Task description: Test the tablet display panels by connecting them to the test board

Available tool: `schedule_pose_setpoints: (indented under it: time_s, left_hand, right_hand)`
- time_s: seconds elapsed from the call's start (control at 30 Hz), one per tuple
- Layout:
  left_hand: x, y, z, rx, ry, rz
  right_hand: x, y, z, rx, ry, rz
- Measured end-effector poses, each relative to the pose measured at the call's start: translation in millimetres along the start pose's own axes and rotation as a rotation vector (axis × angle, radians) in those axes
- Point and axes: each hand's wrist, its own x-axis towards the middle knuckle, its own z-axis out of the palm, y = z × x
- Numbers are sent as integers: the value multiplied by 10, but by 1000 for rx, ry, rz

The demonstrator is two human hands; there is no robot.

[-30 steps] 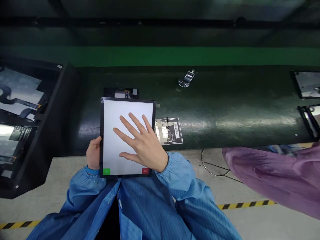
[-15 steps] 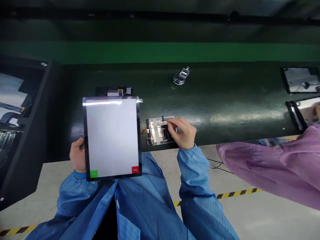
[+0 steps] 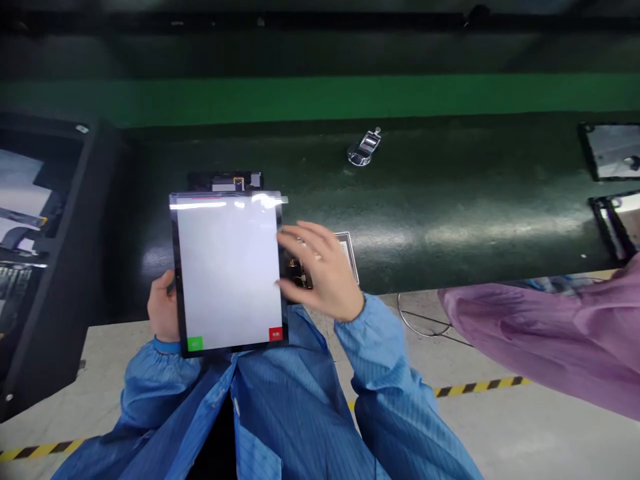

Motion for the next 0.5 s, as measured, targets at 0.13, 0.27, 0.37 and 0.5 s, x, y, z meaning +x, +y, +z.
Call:
schedule_pose_setpoints:
  time_s: [0.13,0.27,0.37,0.5]
  left_hand:
    - [-70,-33,85,38,-117,-72]
    - [-94,-39,48,-5,-215,-83]
    - [-63,-40,9,10,-202,-74]
    - [-13,-44,-29,73,-151,-28]
  right_hand:
    - [277,-474,82,0,-249,-155]
    - [263,-583,228,3,-188,-176]
    - [182,-567,204,69,-73,-179]
    - [106,-392,12,175,105,-44]
